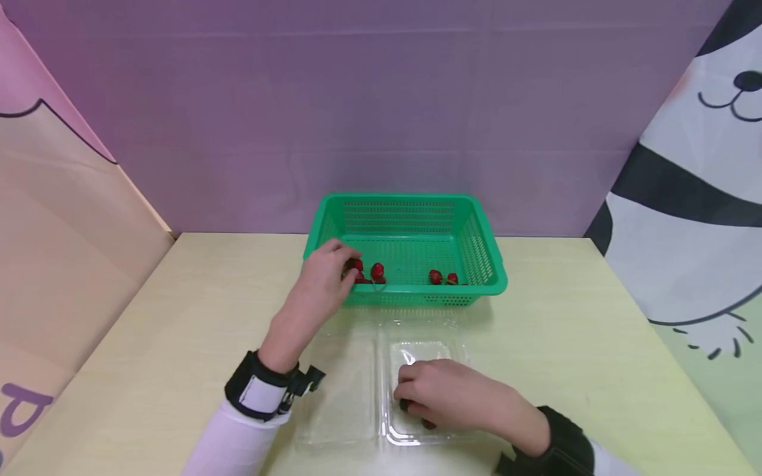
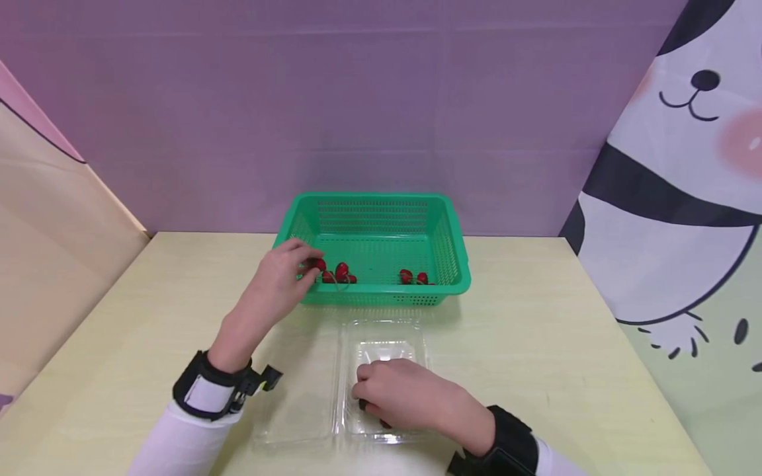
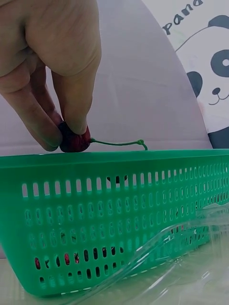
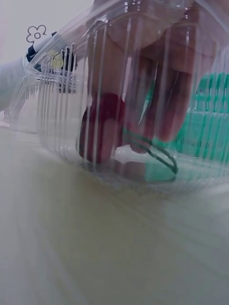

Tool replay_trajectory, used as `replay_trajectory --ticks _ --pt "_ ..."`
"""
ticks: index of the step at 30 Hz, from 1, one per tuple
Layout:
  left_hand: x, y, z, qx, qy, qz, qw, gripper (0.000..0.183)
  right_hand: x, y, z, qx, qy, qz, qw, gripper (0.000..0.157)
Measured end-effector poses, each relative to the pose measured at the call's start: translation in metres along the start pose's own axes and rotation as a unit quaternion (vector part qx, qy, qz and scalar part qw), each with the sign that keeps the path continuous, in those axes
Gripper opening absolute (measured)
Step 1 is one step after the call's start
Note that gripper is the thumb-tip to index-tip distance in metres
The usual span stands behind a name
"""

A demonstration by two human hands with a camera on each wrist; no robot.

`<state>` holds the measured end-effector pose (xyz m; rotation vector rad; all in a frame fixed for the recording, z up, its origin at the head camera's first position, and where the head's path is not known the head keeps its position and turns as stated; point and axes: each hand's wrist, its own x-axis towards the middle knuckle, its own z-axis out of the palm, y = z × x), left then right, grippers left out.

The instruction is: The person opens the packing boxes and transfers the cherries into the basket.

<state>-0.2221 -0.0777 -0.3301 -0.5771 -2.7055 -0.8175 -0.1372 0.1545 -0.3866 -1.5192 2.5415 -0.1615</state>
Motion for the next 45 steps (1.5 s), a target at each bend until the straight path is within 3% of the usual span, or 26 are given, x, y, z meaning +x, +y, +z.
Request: replay_trajectory --ticks 12,24,30,38,45 --pt "0.002 -0.007 0.002 -0.002 -0.002 -0.01 0.9999 0.023 -0.004 0.001 -0.004 0.044 0.027 0.0 0.999 0.009" --pt "0.002 -0.012 0.0 -0.002 0.015 -0.053 0.9985 0.022 -0.009 0.01 -0.014 0.076 0.091 -0.005 0.993 0.019" --pt "0.002 -0.016 0.001 0.004 0.026 -0.063 0.9977 0.021 -0.011 0.014 -0.016 0.082 0.131 -0.03 0.988 0.021" --pt "0.002 -0.02 0.003 0.029 0.01 -0.065 0.9974 0.018 -0.012 0.014 -0.016 0.096 0.172 -0.039 0.98 0.021" --pt "0.002 -0.017 0.002 0.03 -0.014 -0.08 0.9962 0.02 -0.012 0.015 -0.016 0.097 0.174 -0.035 0.979 0.021"
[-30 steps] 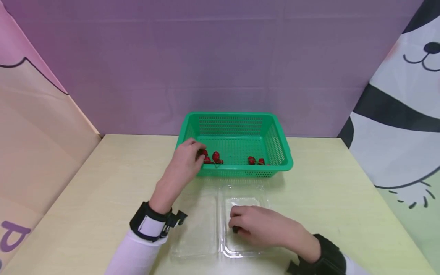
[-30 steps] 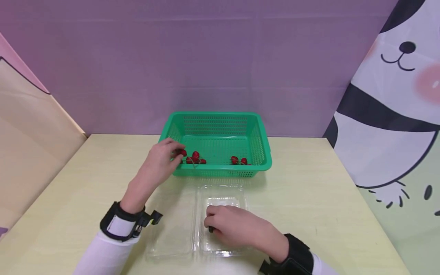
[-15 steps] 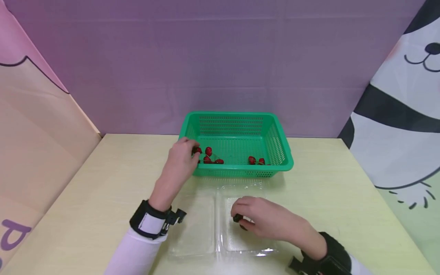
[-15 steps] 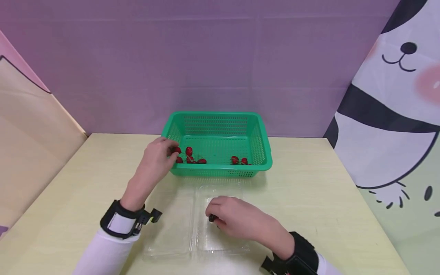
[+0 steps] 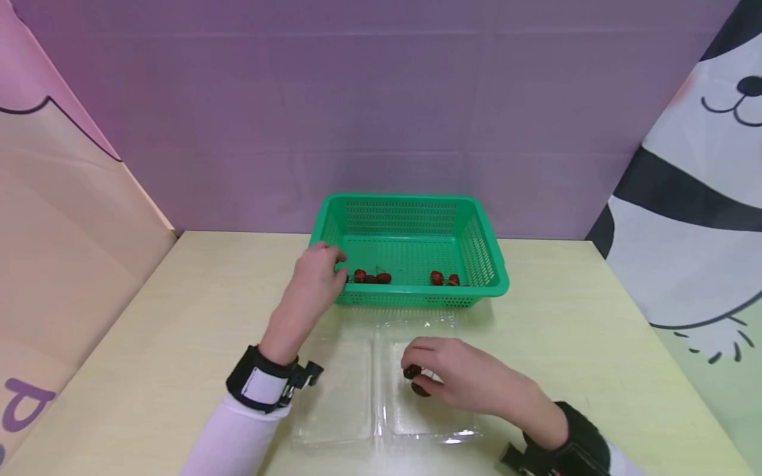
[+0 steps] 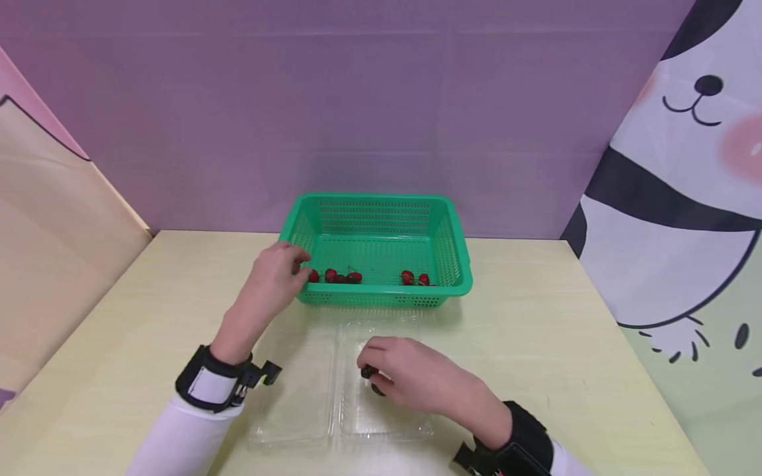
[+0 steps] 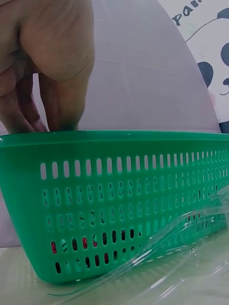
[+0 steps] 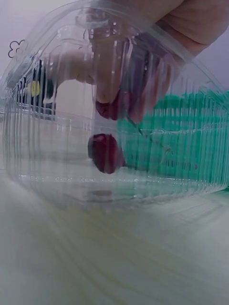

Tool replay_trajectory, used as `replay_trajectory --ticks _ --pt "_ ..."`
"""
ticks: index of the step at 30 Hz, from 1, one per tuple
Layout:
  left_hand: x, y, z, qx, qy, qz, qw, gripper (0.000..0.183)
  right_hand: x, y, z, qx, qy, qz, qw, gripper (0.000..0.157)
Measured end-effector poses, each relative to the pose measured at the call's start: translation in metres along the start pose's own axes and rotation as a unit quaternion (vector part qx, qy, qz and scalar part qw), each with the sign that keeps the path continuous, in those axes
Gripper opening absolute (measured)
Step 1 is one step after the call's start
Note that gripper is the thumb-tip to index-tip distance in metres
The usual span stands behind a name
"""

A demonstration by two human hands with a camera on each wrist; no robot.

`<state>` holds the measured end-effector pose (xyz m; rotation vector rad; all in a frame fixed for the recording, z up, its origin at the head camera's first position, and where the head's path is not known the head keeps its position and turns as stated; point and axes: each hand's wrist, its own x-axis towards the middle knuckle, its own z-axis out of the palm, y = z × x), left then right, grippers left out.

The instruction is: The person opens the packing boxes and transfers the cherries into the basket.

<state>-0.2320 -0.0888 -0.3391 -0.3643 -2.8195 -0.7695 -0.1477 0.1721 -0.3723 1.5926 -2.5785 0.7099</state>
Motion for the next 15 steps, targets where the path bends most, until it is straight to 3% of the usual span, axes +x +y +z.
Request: replay_trajectory --ticks 15 --pt "-0.0045 0.0022 0.0007 -0.003 -0.008 0.021 0.9997 0.024 -0.001 0.0048 -0.0058 -0.017 0.052 -0.009 0.998 0.023"
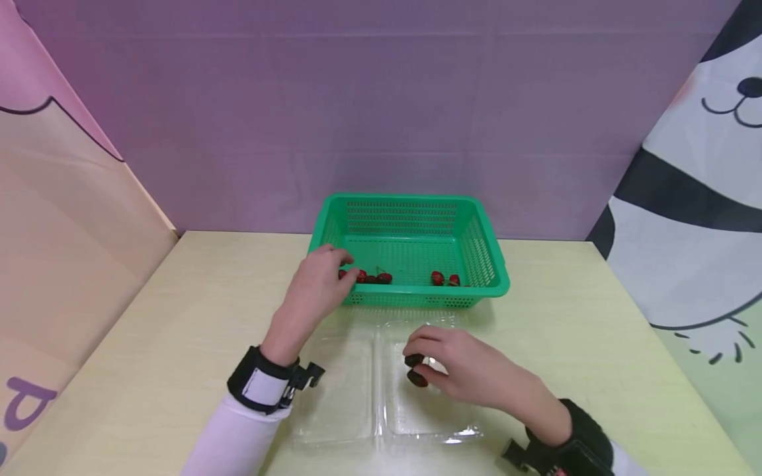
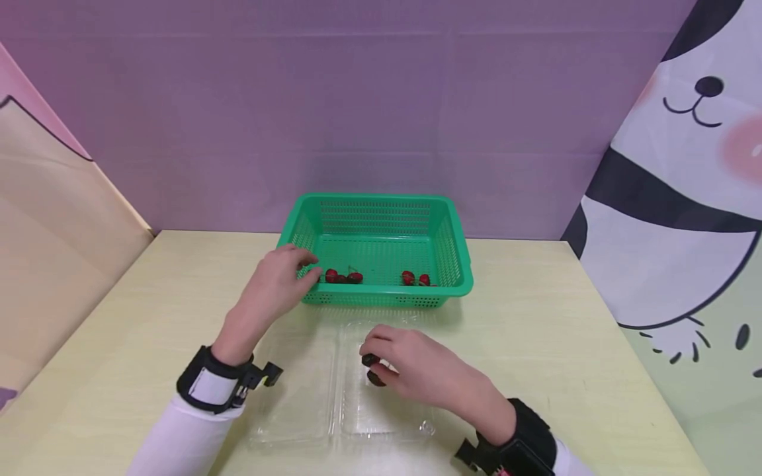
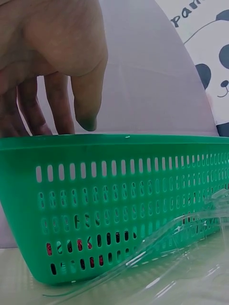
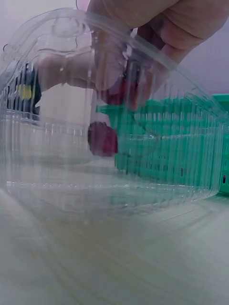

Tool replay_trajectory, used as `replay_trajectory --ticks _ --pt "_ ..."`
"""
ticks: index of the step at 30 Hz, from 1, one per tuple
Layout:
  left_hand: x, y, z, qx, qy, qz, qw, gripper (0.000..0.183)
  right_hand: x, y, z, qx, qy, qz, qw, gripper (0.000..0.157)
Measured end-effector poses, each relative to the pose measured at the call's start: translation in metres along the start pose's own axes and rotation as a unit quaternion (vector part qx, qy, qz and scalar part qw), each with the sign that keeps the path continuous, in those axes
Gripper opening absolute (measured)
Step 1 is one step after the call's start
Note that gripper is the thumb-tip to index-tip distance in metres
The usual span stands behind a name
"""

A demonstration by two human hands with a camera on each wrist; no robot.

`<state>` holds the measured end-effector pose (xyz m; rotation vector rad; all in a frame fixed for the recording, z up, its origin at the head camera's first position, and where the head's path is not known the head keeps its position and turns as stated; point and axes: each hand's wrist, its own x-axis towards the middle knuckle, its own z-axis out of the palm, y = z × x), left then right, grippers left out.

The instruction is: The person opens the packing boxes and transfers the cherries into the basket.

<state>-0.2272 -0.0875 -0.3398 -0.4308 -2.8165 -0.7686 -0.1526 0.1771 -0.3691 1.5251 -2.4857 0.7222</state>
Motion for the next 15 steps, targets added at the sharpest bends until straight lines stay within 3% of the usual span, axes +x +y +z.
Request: replay_trajectory --ticks 11,15 --pt "-0.001 0.001 0.0 0.012 0.011 0.014 0.9998 0.024 0.004 0.005 -0.01 0.006 0.096 -0.029 0.995 0.031" --pt "-0.002 0.001 0.001 0.016 0.014 0.018 0.9996 0.024 0.005 0.007 -0.014 0.013 0.13 -0.021 0.991 0.032"
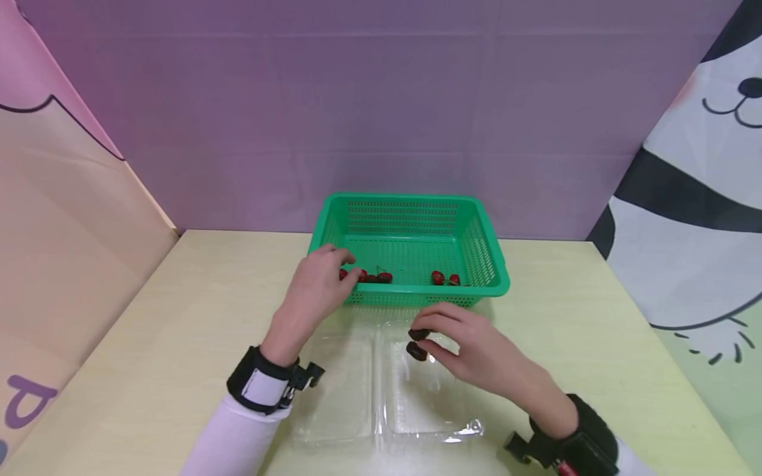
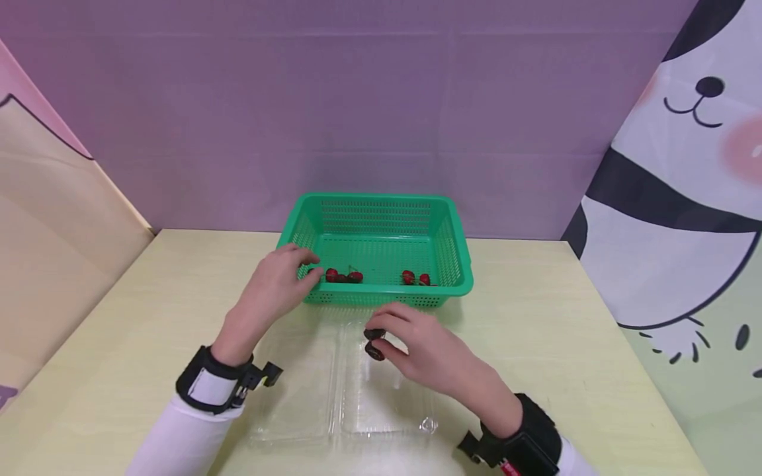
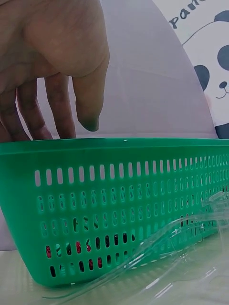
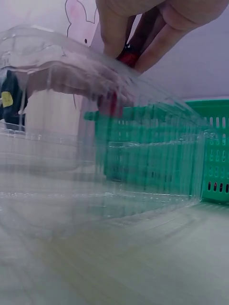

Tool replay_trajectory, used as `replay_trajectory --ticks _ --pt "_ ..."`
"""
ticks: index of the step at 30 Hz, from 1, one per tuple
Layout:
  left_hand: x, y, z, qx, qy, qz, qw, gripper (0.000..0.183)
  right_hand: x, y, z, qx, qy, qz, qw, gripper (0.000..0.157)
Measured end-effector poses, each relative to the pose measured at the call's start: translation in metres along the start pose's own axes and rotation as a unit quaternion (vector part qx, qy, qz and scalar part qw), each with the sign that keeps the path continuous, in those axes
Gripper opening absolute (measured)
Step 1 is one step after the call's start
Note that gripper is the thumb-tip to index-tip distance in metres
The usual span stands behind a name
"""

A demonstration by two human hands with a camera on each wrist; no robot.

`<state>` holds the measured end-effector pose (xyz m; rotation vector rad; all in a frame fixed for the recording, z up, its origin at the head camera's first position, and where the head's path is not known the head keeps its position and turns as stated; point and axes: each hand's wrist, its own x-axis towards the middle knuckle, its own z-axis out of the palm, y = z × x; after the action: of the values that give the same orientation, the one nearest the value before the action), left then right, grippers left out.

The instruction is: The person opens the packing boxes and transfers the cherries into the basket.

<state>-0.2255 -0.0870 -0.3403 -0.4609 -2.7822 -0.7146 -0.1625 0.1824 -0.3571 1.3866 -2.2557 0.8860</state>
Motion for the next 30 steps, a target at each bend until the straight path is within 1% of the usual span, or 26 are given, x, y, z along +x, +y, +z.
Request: replay_trajectory --ticks 2,4,8,12,13,16,17,21,25,30 --pt "0.0 0.0 0.0 0.001 0.003 0.003 1.0 0.024 0.0 0.001 -0.002 -0.003 0.027 0.001 1.0 0.033" --pt "0.0 0.0 0.0 0.001 0.007 0.006 1.0 0.024 0.001 0.003 -0.003 -0.008 0.056 0.005 0.998 0.03" --pt "-0.001 0.0 -0.001 0.001 0.012 0.013 0.9998 0.023 0.002 0.007 -0.006 -0.017 0.116 0.008 0.993 0.016" --pt "-0.001 0.0 0.0 0.005 0.019 0.02 0.9996 0.023 0.003 0.011 -0.009 -0.026 0.158 0.02 0.987 0.03" --pt "0.0 0.0 0.0 0.007 0.021 0.022 0.9995 0.022 0.003 0.012 -0.01 -0.028 0.167 0.024 0.985 0.03" --pt "0.0 0.0 0.0 0.012 0.026 0.025 0.9993 0.021 0.003 0.015 -0.013 -0.035 0.194 0.03 0.98 0.022" --pt "0.0 -0.001 0.0 0.013 0.027 0.025 0.9992 0.021 0.004 0.017 -0.015 -0.033 0.202 0.032 0.978 0.023" --pt "-0.001 -0.001 0.001 0.015 0.024 0.021 0.9994 0.021 0.005 0.021 -0.018 -0.016 0.233 0.044 0.971 0.037" --pt "-0.001 -0.001 0.0 0.018 0.018 0.018 0.9995 0.022 0.006 0.026 -0.02 -0.002 0.263 0.063 0.963 0.04" --pt "-0.001 -0.001 -0.001 0.022 0.017 0.02 0.9994 0.023 0.007 0.033 -0.02 -0.004 0.289 0.085 0.953 0.038"
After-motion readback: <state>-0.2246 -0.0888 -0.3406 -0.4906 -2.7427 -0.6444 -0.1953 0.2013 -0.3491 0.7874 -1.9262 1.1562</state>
